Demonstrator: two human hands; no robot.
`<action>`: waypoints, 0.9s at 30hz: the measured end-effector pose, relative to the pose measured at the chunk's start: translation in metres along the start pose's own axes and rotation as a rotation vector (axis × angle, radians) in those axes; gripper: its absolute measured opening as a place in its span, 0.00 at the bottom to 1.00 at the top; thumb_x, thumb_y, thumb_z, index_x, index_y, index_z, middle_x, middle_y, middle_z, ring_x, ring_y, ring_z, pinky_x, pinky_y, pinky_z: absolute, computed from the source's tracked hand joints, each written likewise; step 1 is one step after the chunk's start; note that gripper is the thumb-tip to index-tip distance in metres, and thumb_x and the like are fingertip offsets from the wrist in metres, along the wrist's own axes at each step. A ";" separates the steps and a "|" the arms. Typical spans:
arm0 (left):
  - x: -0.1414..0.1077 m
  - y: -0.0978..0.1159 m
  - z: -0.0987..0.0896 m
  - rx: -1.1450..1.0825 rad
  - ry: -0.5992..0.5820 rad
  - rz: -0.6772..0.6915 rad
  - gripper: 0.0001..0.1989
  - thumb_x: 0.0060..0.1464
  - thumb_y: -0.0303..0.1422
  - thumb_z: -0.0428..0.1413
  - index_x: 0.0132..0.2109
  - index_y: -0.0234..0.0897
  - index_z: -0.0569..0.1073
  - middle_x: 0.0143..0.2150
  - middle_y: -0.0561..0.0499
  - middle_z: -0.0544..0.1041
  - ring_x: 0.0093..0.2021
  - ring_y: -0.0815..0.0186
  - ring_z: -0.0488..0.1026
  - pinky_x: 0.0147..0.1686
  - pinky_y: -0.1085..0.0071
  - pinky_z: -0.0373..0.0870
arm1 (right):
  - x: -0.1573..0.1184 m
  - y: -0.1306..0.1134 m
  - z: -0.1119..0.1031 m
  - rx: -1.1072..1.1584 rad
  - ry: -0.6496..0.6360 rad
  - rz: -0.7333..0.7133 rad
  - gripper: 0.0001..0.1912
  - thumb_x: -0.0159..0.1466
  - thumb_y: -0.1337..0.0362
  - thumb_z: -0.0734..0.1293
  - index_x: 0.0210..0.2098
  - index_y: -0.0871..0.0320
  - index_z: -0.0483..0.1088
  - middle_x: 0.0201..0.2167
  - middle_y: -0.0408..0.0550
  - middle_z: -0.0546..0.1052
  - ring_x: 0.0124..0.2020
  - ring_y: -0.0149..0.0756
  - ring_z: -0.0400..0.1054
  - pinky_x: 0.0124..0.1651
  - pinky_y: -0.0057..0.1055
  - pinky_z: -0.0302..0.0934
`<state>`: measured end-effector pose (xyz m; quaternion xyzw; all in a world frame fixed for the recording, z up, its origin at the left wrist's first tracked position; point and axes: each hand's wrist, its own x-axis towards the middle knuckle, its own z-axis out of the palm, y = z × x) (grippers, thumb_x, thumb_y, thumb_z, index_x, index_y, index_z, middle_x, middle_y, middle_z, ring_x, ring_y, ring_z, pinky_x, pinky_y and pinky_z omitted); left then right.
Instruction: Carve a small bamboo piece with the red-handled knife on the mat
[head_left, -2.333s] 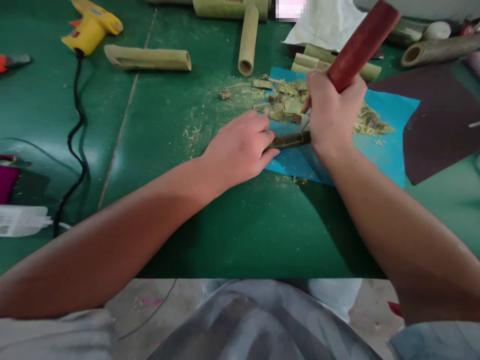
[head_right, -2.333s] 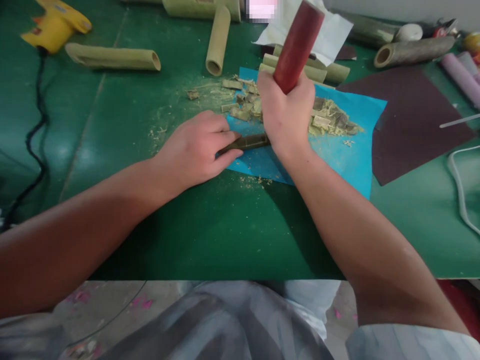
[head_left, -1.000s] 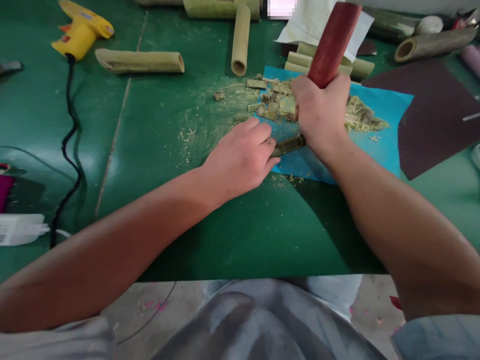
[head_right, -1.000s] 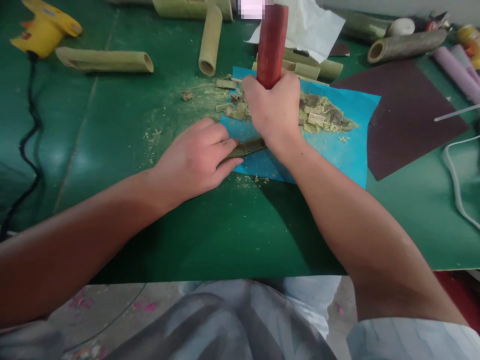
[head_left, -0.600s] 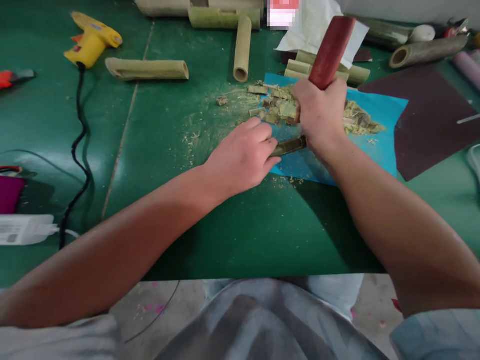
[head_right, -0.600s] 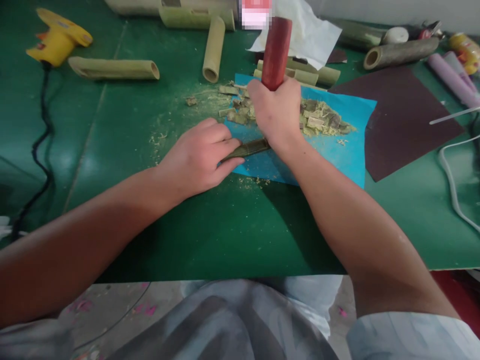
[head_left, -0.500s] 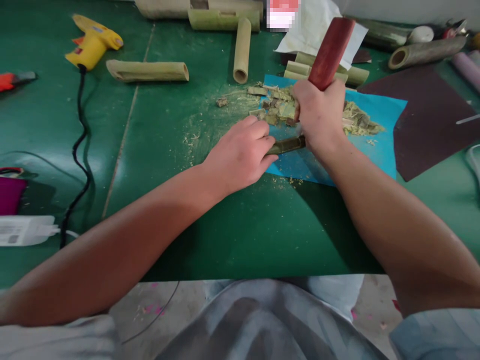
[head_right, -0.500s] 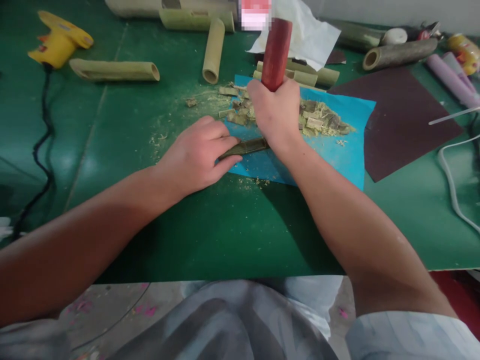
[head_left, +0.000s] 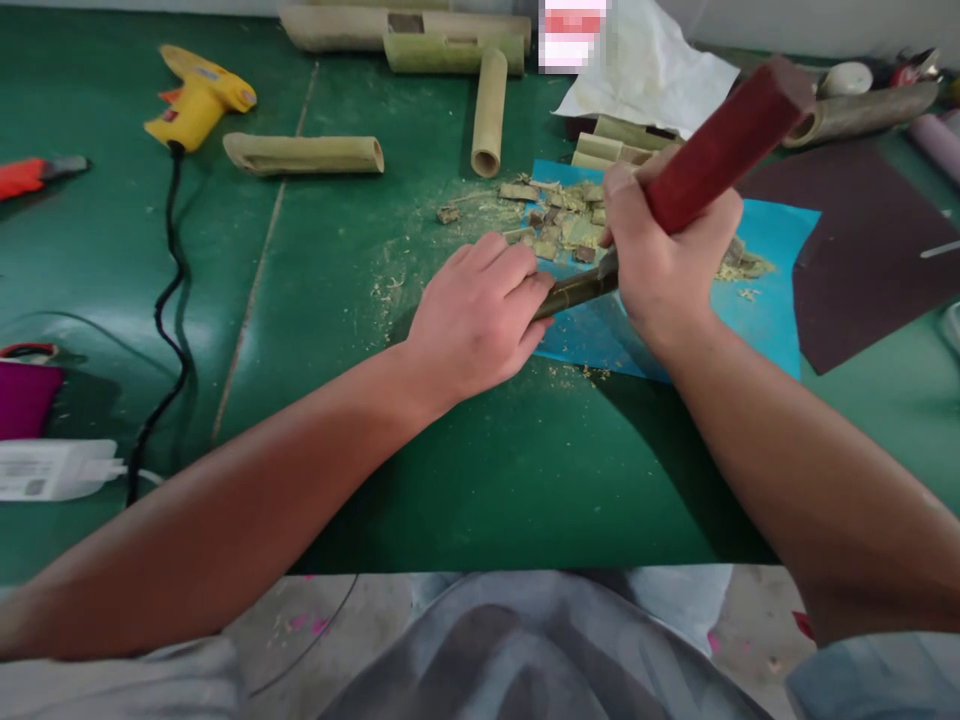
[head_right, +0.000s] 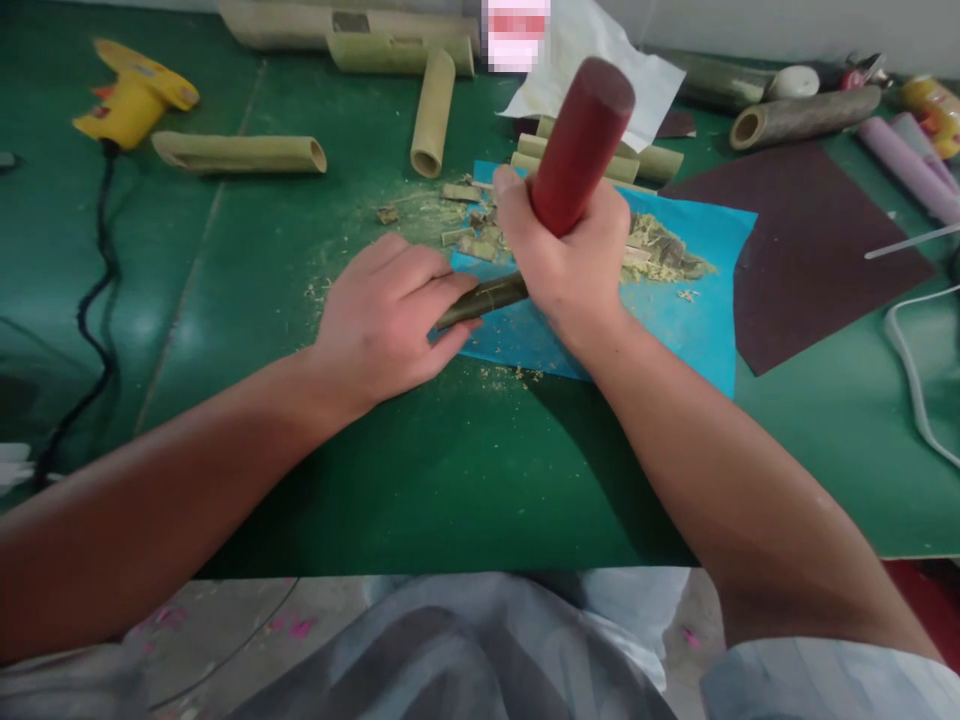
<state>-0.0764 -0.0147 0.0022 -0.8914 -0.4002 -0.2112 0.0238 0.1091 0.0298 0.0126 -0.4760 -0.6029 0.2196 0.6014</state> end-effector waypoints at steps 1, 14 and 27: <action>0.000 0.001 -0.001 0.002 0.006 -0.011 0.13 0.68 0.36 0.54 0.53 0.36 0.77 0.47 0.40 0.76 0.52 0.48 0.75 0.47 0.52 0.73 | -0.001 -0.001 -0.002 0.007 -0.012 -0.030 0.22 0.67 0.59 0.71 0.23 0.52 0.57 0.21 0.37 0.58 0.27 0.32 0.62 0.35 0.34 0.62; -0.002 0.007 -0.007 0.035 0.060 -0.041 0.11 0.69 0.36 0.53 0.50 0.38 0.77 0.45 0.43 0.76 0.47 0.53 0.75 0.47 0.53 0.73 | -0.005 0.000 -0.003 0.162 0.055 -0.044 0.19 0.68 0.53 0.67 0.26 0.50 0.58 0.21 0.36 0.61 0.23 0.32 0.63 0.34 0.35 0.64; -0.002 0.000 0.001 -0.024 0.016 -0.012 0.16 0.70 0.39 0.52 0.50 0.33 0.80 0.43 0.41 0.77 0.44 0.54 0.76 0.44 0.56 0.75 | 0.001 0.005 -0.002 0.184 0.139 -0.164 0.24 0.70 0.43 0.69 0.26 0.50 0.63 0.19 0.37 0.66 0.21 0.30 0.63 0.30 0.34 0.65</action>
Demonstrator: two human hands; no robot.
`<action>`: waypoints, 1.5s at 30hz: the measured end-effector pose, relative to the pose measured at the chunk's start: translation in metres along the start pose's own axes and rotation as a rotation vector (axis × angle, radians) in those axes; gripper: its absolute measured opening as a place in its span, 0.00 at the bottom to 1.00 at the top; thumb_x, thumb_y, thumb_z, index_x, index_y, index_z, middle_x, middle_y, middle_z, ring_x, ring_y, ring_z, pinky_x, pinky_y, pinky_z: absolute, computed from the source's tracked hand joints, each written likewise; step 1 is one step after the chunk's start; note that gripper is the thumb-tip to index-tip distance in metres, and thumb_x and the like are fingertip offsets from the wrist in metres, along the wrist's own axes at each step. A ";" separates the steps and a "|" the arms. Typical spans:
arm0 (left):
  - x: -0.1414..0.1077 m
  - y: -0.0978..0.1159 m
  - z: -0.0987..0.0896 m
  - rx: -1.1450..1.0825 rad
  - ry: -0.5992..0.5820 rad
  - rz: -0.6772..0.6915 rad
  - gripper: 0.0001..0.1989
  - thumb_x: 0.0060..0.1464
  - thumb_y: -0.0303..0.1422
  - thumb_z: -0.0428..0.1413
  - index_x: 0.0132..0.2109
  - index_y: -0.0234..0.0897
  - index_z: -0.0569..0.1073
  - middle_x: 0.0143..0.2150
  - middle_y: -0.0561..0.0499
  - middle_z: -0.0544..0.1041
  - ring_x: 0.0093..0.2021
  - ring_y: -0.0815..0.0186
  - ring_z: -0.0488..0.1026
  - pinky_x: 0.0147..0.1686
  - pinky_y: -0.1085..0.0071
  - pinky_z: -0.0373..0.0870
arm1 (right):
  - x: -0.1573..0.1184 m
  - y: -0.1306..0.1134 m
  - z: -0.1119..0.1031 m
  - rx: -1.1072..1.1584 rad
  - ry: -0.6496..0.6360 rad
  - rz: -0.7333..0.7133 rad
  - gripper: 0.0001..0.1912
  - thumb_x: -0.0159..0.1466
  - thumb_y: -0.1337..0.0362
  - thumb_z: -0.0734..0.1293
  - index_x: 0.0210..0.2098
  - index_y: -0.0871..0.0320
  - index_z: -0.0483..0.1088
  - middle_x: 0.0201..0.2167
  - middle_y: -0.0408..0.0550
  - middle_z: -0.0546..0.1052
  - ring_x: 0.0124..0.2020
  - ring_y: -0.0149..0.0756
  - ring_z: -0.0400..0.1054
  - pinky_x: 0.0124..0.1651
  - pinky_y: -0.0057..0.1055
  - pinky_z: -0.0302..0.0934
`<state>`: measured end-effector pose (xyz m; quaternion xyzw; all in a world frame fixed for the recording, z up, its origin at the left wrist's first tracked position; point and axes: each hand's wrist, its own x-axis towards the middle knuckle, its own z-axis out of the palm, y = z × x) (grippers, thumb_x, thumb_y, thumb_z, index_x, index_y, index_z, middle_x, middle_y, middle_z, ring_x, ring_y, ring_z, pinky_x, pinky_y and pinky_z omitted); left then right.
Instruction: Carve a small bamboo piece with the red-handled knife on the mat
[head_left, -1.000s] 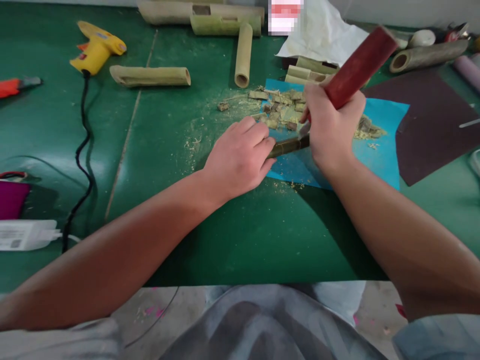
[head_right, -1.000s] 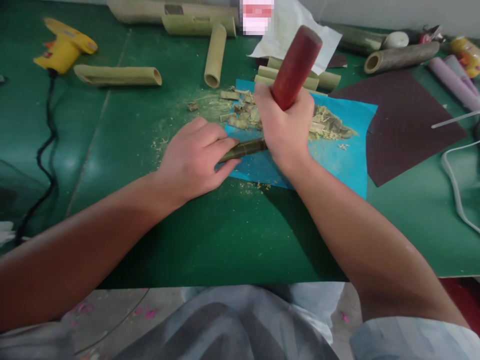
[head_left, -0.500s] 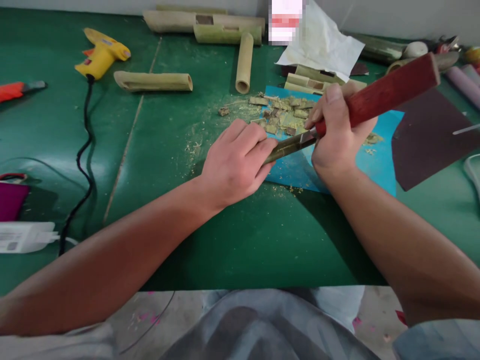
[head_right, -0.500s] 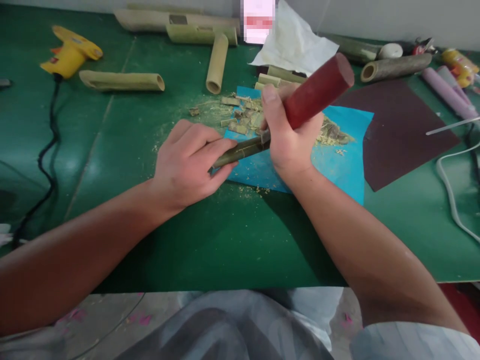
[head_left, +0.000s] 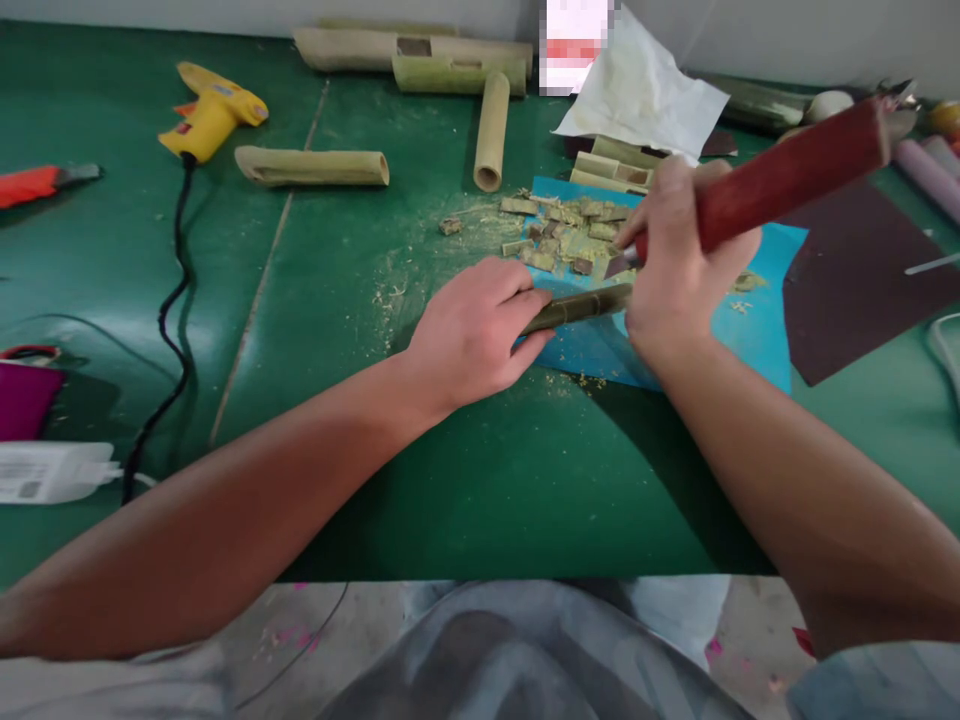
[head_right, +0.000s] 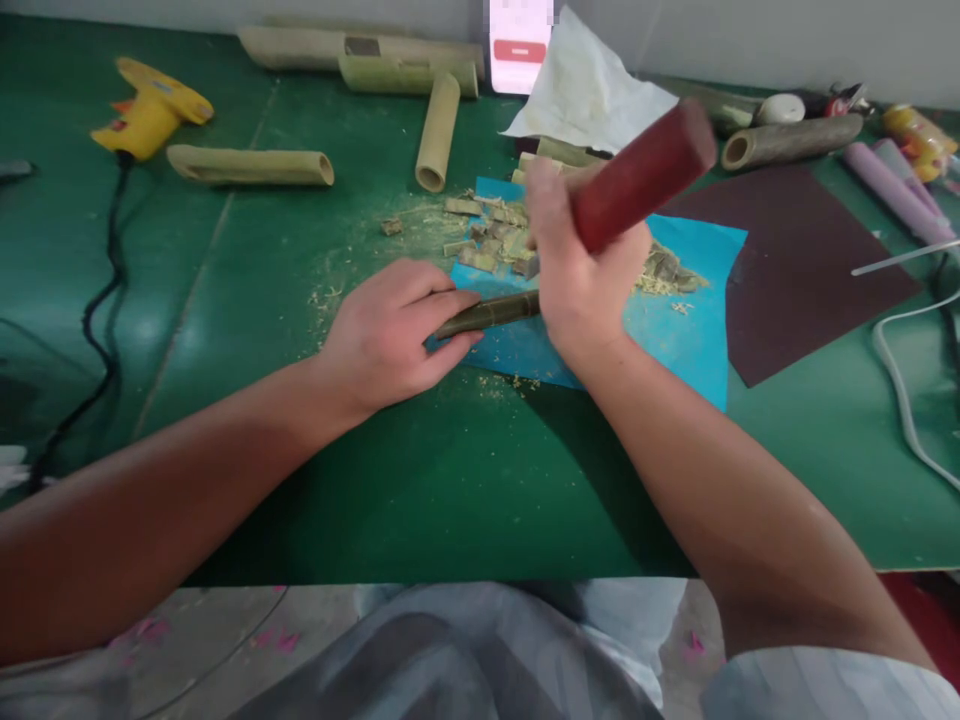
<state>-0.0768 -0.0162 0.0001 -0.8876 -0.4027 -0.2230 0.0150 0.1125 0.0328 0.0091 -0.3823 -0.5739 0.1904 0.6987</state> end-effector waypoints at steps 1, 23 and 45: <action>0.000 0.000 0.000 -0.005 -0.003 0.002 0.16 0.70 0.39 0.52 0.49 0.32 0.80 0.44 0.41 0.77 0.44 0.53 0.76 0.44 0.56 0.75 | 0.002 0.001 0.001 -0.010 0.037 0.061 0.24 0.70 0.42 0.69 0.26 0.49 0.61 0.18 0.36 0.65 0.20 0.30 0.61 0.28 0.34 0.64; 0.006 -0.024 0.003 -0.193 -0.023 -0.307 0.21 0.70 0.40 0.51 0.62 0.35 0.75 0.61 0.41 0.79 0.64 0.50 0.75 0.67 0.50 0.70 | 0.002 -0.002 0.001 -0.035 -0.067 0.304 0.20 0.69 0.55 0.71 0.24 0.50 0.61 0.17 0.36 0.63 0.20 0.29 0.59 0.25 0.32 0.59; 0.067 -0.061 0.029 -0.196 -0.119 -0.365 0.30 0.58 0.25 0.52 0.67 0.39 0.73 0.64 0.40 0.79 0.64 0.49 0.77 0.66 0.47 0.73 | -0.003 0.026 0.003 -0.042 -0.142 0.370 0.24 0.67 0.49 0.73 0.22 0.52 0.63 0.18 0.37 0.63 0.25 0.32 0.64 0.31 0.35 0.62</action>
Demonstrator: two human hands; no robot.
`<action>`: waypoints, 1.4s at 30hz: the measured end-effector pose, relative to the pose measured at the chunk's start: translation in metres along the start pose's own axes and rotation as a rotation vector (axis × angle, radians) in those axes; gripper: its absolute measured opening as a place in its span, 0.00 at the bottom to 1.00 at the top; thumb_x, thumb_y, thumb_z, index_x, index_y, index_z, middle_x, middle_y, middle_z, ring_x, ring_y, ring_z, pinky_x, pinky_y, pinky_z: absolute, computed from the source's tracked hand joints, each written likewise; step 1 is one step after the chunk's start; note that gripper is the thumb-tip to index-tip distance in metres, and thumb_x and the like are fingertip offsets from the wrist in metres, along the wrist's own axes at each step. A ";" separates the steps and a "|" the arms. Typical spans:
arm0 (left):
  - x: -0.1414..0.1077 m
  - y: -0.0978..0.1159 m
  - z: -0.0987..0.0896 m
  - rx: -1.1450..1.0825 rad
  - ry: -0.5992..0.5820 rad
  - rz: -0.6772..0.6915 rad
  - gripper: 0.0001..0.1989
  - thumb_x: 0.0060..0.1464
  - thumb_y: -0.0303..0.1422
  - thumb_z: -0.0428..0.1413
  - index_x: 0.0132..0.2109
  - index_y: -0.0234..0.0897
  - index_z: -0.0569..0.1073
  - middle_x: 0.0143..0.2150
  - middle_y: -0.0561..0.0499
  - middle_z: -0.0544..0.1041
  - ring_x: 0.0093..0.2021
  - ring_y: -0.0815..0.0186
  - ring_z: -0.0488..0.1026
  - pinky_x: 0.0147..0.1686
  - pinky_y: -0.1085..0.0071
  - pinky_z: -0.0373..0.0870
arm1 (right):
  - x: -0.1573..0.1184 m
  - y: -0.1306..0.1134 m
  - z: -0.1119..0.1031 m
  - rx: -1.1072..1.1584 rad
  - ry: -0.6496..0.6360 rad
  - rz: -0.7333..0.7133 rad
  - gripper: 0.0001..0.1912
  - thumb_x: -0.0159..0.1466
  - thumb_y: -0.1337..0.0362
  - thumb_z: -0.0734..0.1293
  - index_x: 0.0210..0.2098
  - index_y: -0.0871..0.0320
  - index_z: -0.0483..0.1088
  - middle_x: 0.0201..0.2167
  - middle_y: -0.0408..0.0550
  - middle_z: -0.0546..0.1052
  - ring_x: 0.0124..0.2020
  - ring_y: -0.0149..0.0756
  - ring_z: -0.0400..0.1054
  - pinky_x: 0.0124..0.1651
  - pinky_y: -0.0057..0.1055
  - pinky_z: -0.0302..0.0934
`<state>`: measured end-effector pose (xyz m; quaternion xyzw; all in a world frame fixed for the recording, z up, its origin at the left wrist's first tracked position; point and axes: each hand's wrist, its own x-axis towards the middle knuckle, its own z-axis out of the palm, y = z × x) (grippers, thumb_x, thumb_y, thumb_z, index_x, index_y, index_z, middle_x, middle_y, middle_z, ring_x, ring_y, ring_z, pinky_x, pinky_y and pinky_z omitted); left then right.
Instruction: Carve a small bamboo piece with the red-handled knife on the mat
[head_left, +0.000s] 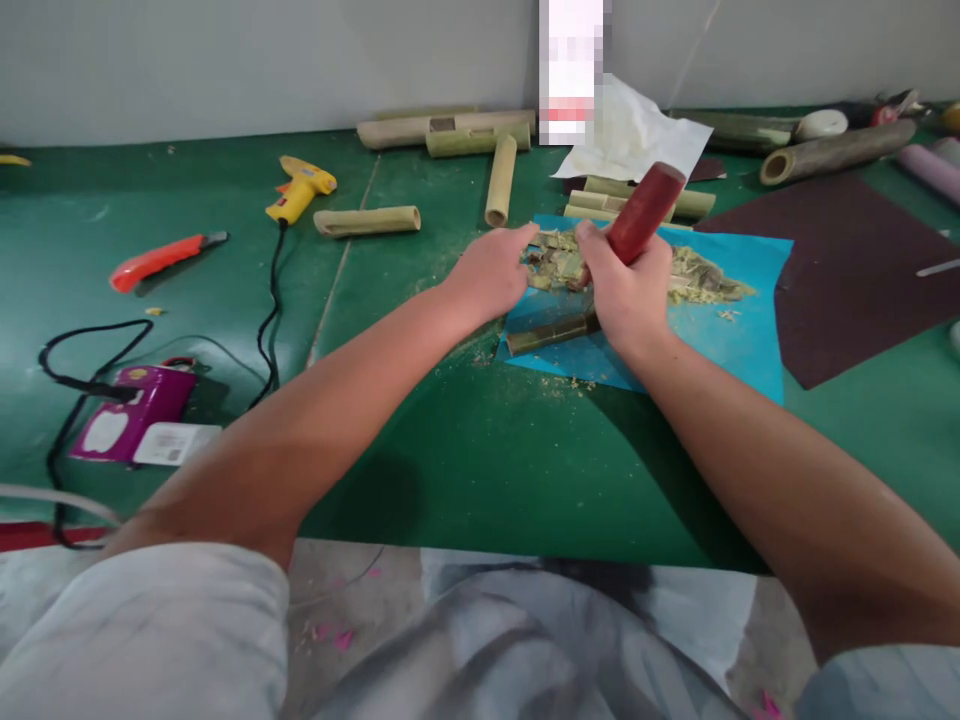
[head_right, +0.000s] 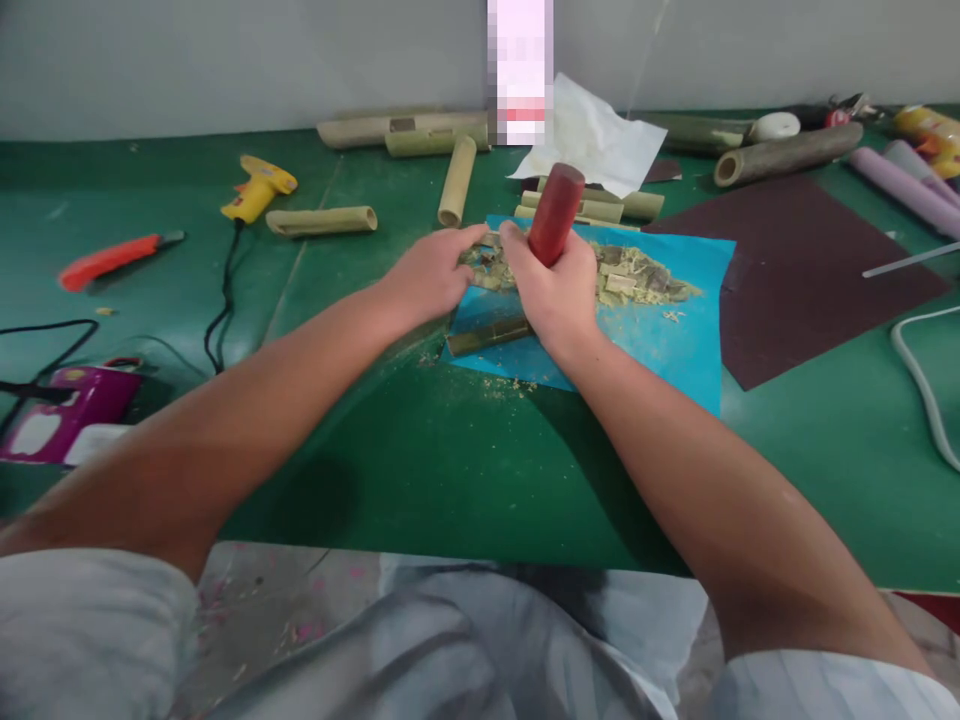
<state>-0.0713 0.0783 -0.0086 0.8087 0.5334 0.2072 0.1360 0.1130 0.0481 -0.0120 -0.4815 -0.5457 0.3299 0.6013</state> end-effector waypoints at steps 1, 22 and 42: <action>-0.002 0.001 -0.003 -0.033 0.014 0.015 0.29 0.60 0.26 0.51 0.67 0.40 0.73 0.64 0.42 0.80 0.62 0.52 0.78 0.65 0.50 0.74 | 0.000 0.001 0.000 -0.003 -0.001 0.001 0.24 0.67 0.49 0.73 0.22 0.51 0.63 0.18 0.37 0.63 0.25 0.32 0.64 0.31 0.35 0.62; 0.043 0.000 -0.020 0.176 -0.071 0.027 0.26 0.55 0.29 0.56 0.61 0.39 0.78 0.48 0.45 0.85 0.50 0.55 0.79 0.51 0.58 0.74 | -0.003 -0.006 -0.001 -0.030 -0.016 0.045 0.26 0.66 0.47 0.73 0.21 0.51 0.59 0.17 0.35 0.60 0.22 0.30 0.59 0.30 0.34 0.60; 0.004 -0.031 -0.067 0.257 -0.182 -0.240 0.08 0.48 0.35 0.62 0.35 0.37 0.84 0.30 0.48 0.81 0.34 0.59 0.77 0.44 0.60 0.74 | -0.003 -0.001 -0.001 -0.013 -0.019 0.040 0.23 0.65 0.50 0.73 0.22 0.51 0.62 0.19 0.36 0.61 0.24 0.31 0.59 0.31 0.34 0.61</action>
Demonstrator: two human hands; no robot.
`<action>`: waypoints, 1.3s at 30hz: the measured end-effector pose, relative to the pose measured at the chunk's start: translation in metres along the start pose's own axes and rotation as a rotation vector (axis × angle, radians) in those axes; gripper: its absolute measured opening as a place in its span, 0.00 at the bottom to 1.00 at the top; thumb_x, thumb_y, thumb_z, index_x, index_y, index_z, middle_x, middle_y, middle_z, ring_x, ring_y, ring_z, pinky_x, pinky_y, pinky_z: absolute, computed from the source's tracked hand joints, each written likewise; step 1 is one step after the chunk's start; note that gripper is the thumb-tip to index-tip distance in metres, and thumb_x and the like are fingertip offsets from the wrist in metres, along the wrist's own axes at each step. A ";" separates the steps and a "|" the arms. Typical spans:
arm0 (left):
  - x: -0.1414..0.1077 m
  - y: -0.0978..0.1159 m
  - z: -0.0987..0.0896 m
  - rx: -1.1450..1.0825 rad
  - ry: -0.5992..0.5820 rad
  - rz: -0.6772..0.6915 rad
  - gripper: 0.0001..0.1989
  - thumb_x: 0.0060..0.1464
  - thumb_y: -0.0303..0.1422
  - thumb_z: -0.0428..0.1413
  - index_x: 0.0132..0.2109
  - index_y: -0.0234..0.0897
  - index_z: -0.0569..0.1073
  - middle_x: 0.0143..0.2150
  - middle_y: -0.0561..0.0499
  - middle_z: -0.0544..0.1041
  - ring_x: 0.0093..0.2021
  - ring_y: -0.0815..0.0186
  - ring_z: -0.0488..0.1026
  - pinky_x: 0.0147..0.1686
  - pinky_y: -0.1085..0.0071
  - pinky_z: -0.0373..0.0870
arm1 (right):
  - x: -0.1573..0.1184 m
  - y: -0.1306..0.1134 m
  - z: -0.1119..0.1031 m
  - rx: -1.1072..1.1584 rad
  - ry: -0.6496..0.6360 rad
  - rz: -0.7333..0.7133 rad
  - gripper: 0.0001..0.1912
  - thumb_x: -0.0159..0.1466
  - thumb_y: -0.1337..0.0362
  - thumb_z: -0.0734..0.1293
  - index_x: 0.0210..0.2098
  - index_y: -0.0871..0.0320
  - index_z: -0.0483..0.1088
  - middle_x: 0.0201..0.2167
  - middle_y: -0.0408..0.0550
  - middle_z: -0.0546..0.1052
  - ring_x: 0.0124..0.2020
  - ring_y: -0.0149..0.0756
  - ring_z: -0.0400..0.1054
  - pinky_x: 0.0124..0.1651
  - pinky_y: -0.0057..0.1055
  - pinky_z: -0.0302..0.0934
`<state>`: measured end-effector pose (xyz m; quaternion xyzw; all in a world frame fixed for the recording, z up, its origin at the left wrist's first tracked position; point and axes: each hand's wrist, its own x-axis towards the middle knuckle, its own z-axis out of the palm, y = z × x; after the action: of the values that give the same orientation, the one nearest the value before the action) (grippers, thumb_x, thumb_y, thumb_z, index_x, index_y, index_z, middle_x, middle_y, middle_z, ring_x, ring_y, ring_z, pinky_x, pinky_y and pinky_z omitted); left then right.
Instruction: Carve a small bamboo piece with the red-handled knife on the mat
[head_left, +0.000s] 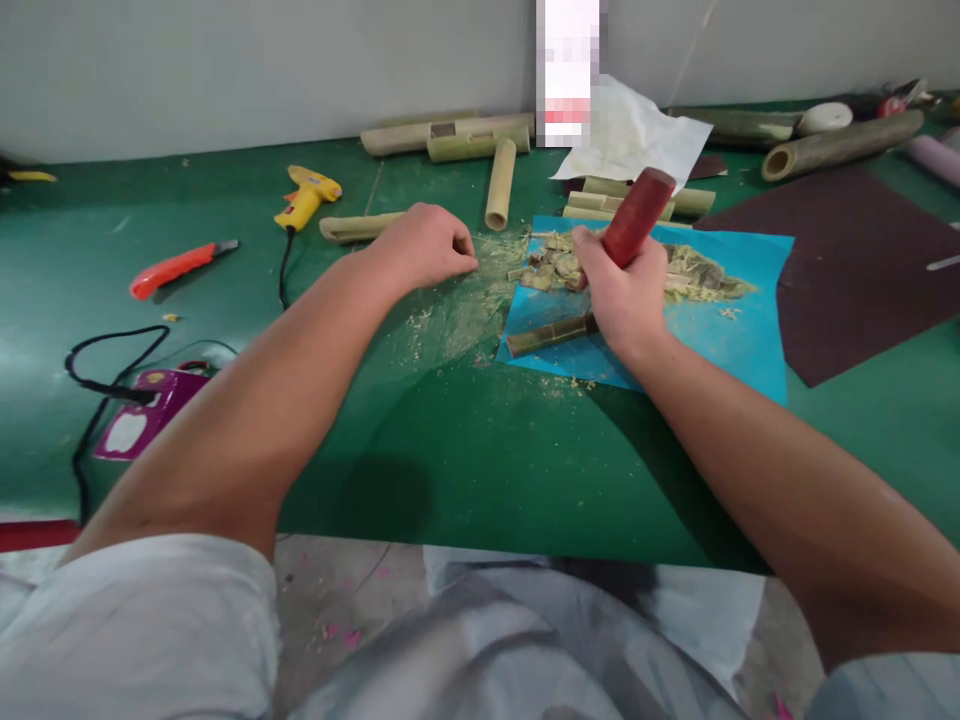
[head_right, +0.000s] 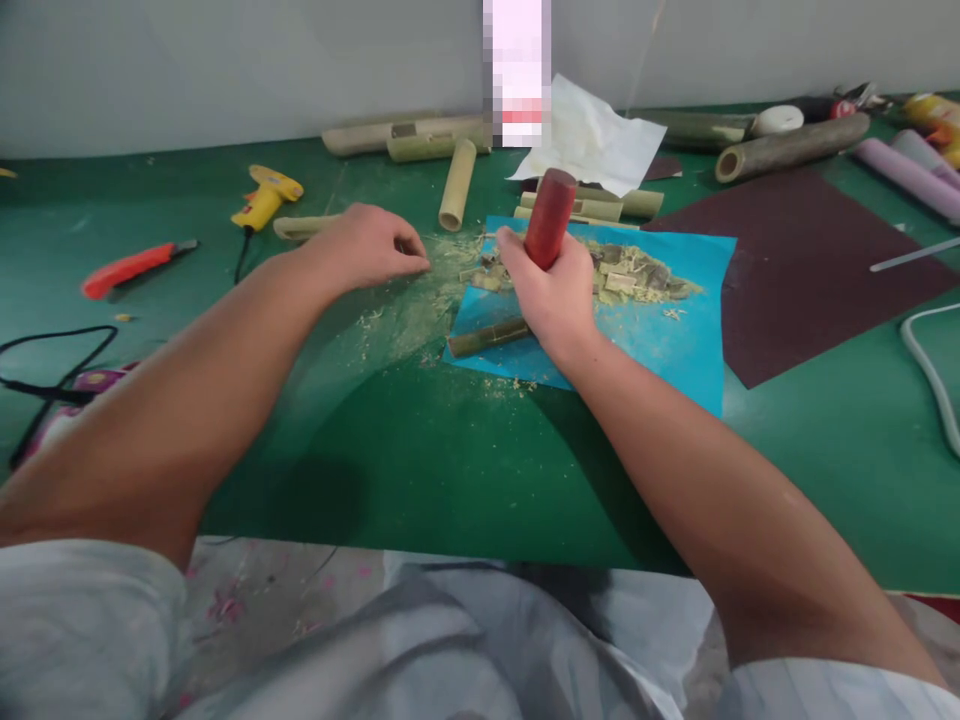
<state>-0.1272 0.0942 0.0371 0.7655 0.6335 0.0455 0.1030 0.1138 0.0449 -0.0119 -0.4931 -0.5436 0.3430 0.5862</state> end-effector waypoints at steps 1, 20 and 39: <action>-0.002 0.006 -0.001 -0.022 0.007 0.010 0.09 0.49 0.35 0.62 0.35 0.36 0.83 0.30 0.48 0.81 0.35 0.59 0.77 0.45 0.60 0.74 | 0.000 -0.001 -0.001 -0.007 -0.003 -0.002 0.23 0.66 0.50 0.73 0.22 0.52 0.62 0.19 0.36 0.60 0.24 0.31 0.59 0.32 0.34 0.61; 0.002 0.052 0.023 -0.244 -0.013 0.217 0.04 0.50 0.28 0.61 0.34 0.36 0.81 0.34 0.49 0.82 0.36 0.63 0.78 0.44 0.64 0.74 | -0.003 -0.006 -0.001 -0.030 -0.008 0.014 0.26 0.65 0.48 0.73 0.21 0.51 0.58 0.18 0.36 0.61 0.23 0.30 0.57 0.28 0.33 0.58; 0.041 0.047 0.030 -0.295 0.170 0.112 0.11 0.53 0.31 0.60 0.43 0.35 0.83 0.41 0.51 0.85 0.41 0.66 0.75 0.46 0.68 0.70 | -0.013 -0.028 0.000 -0.045 -0.087 0.101 0.25 0.65 0.55 0.73 0.22 0.51 0.56 0.19 0.36 0.60 0.23 0.28 0.55 0.28 0.32 0.54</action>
<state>-0.0683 0.1231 0.0156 0.7697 0.5825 0.2084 0.1576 0.1076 0.0246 0.0111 -0.5176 -0.5507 0.3808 0.5327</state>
